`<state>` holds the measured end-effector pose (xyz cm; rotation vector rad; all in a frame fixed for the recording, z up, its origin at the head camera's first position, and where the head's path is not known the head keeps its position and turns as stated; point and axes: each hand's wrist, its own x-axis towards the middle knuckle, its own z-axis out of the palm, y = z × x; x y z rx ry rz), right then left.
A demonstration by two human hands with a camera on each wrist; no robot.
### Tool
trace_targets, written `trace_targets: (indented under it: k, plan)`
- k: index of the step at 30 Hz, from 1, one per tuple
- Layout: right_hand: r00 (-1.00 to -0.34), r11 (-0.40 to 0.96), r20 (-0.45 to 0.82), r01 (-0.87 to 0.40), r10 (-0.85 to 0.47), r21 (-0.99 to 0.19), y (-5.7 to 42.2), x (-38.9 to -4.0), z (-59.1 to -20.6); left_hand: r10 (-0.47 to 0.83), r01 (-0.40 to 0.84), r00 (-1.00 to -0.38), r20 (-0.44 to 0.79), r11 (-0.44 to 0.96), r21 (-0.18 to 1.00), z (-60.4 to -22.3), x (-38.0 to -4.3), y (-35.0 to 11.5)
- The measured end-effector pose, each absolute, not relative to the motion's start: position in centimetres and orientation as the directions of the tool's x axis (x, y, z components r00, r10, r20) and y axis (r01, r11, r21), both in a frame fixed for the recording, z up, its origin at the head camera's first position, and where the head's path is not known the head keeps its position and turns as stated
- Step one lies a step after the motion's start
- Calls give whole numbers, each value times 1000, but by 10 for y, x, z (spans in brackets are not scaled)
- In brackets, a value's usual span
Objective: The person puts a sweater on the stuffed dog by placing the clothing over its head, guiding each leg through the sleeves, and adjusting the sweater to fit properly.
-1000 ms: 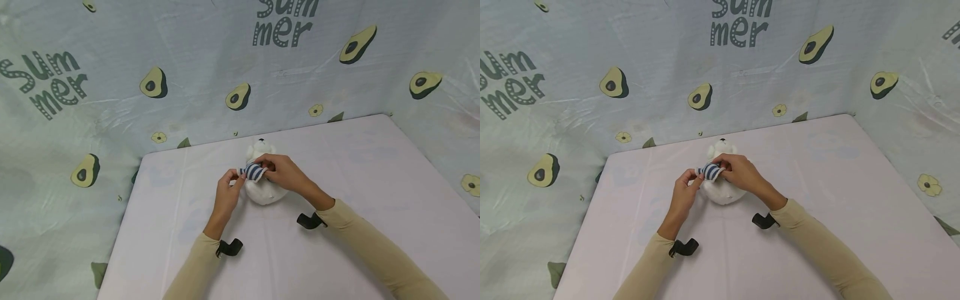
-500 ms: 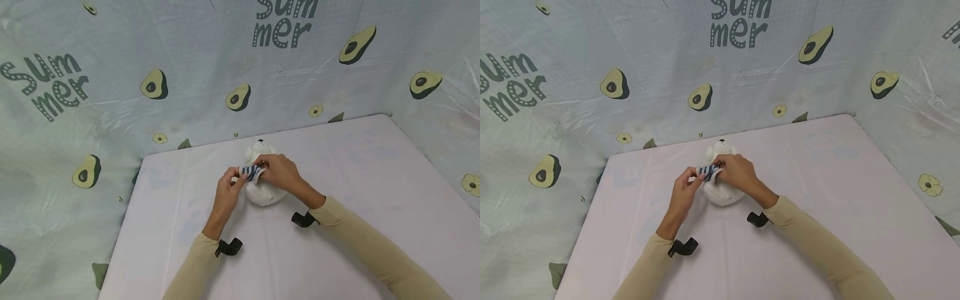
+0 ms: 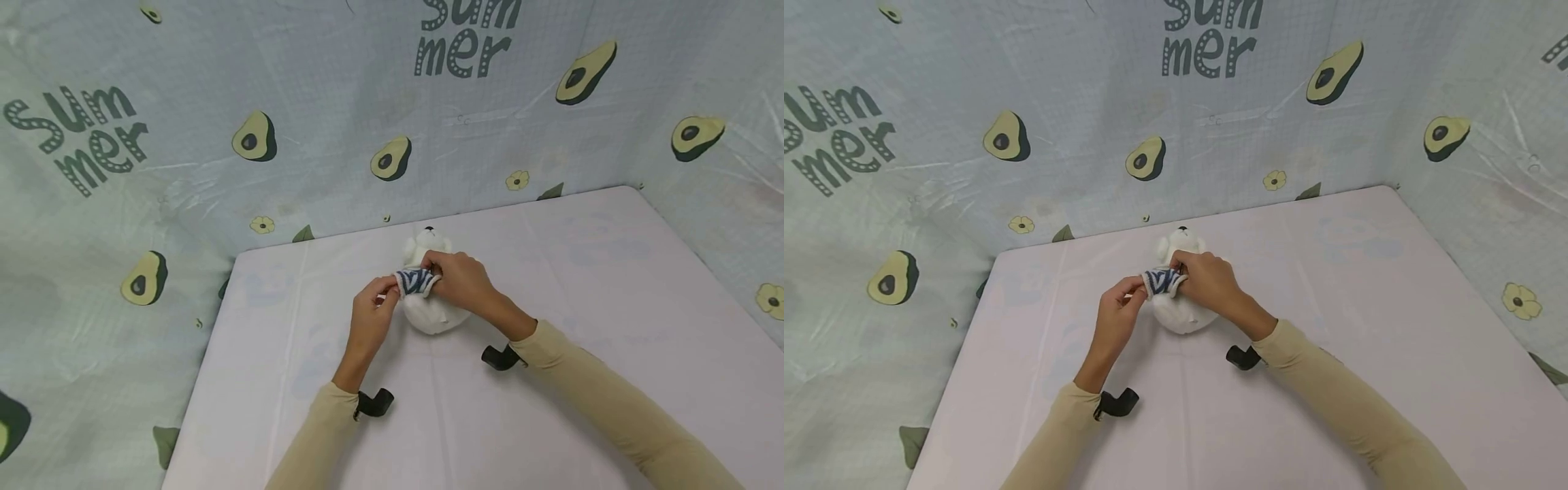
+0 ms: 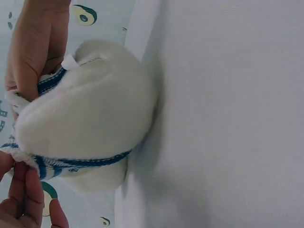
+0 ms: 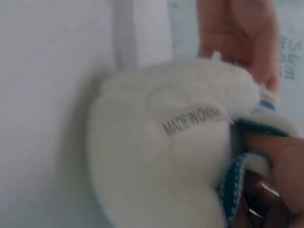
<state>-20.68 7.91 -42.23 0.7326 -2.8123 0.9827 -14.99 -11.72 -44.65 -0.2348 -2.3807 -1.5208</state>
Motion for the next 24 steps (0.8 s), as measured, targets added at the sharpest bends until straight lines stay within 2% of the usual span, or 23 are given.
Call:
trace_targets:
  k: [5,9,19,24]
  plan:
    - [-852,625,230,-506,-471,-594,85,-209,-420,-82,281,-937,338,393,876,-453,-152,-114]
    - [-857,634,244,-503,-454,-588,86,-209,-422,-91,233,-952,292,405,884,-453,-155,-113]
    - [-854,737,374,-508,-362,-445,74,-206,-432,-60,196,-965,256,486,851,-452,-163,-111]
    - [-832,698,383,-548,-400,-462,70,-208,-432,-80,190,-959,273,532,825,-454,-164,-113]
